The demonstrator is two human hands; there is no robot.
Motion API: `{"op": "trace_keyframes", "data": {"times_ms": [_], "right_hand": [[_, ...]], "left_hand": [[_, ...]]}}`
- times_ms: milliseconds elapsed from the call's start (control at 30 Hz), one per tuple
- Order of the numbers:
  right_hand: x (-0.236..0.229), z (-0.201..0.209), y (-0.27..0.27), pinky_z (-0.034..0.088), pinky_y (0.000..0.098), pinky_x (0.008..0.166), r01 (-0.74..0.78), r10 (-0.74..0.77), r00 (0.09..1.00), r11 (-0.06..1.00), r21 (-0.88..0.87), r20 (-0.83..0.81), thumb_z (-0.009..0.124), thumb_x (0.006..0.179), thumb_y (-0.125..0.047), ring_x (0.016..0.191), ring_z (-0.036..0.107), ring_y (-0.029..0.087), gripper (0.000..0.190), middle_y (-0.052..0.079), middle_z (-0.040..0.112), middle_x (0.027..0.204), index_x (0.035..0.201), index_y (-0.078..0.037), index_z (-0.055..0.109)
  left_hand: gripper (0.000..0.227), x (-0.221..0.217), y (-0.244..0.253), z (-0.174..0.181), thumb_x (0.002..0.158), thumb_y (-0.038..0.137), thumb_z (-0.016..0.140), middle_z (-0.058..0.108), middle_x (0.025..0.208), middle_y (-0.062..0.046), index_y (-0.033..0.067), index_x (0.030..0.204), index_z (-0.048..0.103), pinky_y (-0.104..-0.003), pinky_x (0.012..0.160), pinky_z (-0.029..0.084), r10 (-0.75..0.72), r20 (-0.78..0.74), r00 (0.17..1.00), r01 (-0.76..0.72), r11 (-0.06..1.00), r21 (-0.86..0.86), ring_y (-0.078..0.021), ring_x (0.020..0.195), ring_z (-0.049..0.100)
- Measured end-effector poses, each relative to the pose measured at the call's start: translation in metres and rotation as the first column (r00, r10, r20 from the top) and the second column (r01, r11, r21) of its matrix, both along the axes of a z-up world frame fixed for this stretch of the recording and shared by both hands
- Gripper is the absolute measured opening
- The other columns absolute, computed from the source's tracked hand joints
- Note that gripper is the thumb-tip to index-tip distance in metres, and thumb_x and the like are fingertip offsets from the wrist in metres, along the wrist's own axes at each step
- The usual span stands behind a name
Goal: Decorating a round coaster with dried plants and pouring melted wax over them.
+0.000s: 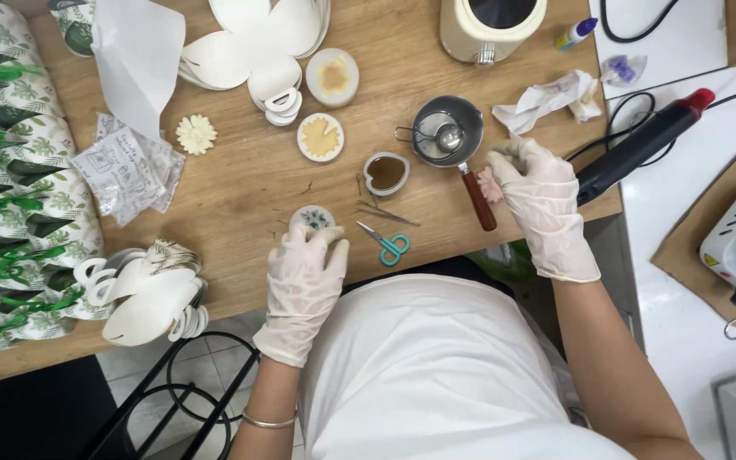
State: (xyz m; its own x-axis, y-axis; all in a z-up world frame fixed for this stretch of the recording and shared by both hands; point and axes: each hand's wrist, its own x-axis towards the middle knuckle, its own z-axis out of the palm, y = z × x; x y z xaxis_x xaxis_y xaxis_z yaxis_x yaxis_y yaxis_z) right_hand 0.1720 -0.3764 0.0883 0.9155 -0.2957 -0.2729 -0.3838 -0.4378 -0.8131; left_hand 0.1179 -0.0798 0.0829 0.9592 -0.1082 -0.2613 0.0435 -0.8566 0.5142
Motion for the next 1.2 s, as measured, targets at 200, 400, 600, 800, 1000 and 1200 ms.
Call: {"op": "trace_keyframes", "data": {"times_ms": [200,400,600,800,1000,1200], "right_hand": [[0.078,-0.012,0.017,0.056,0.0406,0.075,-0.535,0.574,0.818,0.749,-0.391,-0.018,0.078,0.089,-0.030,0.082,0.071,0.029,0.047,0.015,0.074,0.090,0.130,-0.012,0.067],[0.130,-0.056,0.010,0.056,0.0428,0.081,-0.810,0.829,0.539,0.460,-0.362,-0.152,0.075,0.087,-0.035,0.091,0.072,0.033,0.037,0.014,0.075,0.100,0.118,-0.015,0.073],[0.104,-0.029,-0.051,0.056,0.0344,0.070,-0.559,0.580,0.812,0.803,-0.207,0.059,0.074,0.092,-0.028,0.079,0.071,0.022,0.024,0.012,0.074,0.090,0.101,-0.006,0.074],[0.058,-0.030,-0.076,0.049,0.0298,0.064,-0.293,0.297,0.953,0.954,-0.063,0.068,0.077,0.097,-0.023,0.069,0.062,0.013,0.027,0.010,0.069,0.080,0.089,0.001,0.070],[0.045,-0.031,-0.071,0.053,0.0225,0.070,-0.137,0.064,0.949,0.966,0.221,0.310,0.075,0.099,-0.007,0.079,0.064,0.008,0.012,0.007,0.072,0.094,0.103,0.001,0.066],[0.052,-0.019,-0.067,0.055,0.0227,0.072,-0.237,0.111,0.935,0.903,0.360,0.337,0.073,0.102,-0.004,0.083,0.065,0.009,0.020,0.011,0.072,0.109,0.103,0.000,0.054]], "left_hand": [[0.046,0.027,-0.093,-0.013,0.090,0.038,0.070,0.066,0.121,-0.010,0.0156,0.129,0.063,-0.035,0.097,0.052,-0.012,-0.386,0.922,-0.172,0.882,-0.438,-0.0222,0.111,0.066],[0.089,0.041,-0.190,-0.130,0.085,0.044,0.084,0.059,0.134,-0.018,-0.0023,0.146,0.038,-0.035,0.107,0.045,-0.029,-0.653,0.756,-0.406,0.763,-0.504,-0.0239,0.123,0.058],[0.046,0.045,-0.216,-0.156,0.091,0.043,0.071,0.068,0.094,-0.007,0.0037,0.113,0.060,-0.032,0.075,0.051,-0.062,-0.770,0.635,-0.728,0.285,-0.623,-0.0160,0.082,0.064],[0.039,0.055,-0.192,-0.101,0.101,0.044,0.058,0.049,0.063,0.003,0.0070,0.090,0.061,-0.027,0.052,0.045,0.058,-0.728,0.683,-0.700,0.338,-0.629,-0.0083,0.052,0.046],[0.038,0.047,-0.171,-0.049,0.102,0.041,0.057,0.045,0.058,0.005,0.0074,0.085,0.062,-0.025,0.050,0.043,0.034,-0.678,0.734,-0.598,0.506,-0.622,-0.0059,0.050,0.041],[0.035,0.033,-0.161,-0.011,0.100,0.038,0.061,0.046,0.058,0.005,0.0067,0.085,0.065,-0.025,0.047,0.041,0.118,-0.655,0.746,-0.605,0.531,-0.594,-0.0052,0.049,0.042]]}}
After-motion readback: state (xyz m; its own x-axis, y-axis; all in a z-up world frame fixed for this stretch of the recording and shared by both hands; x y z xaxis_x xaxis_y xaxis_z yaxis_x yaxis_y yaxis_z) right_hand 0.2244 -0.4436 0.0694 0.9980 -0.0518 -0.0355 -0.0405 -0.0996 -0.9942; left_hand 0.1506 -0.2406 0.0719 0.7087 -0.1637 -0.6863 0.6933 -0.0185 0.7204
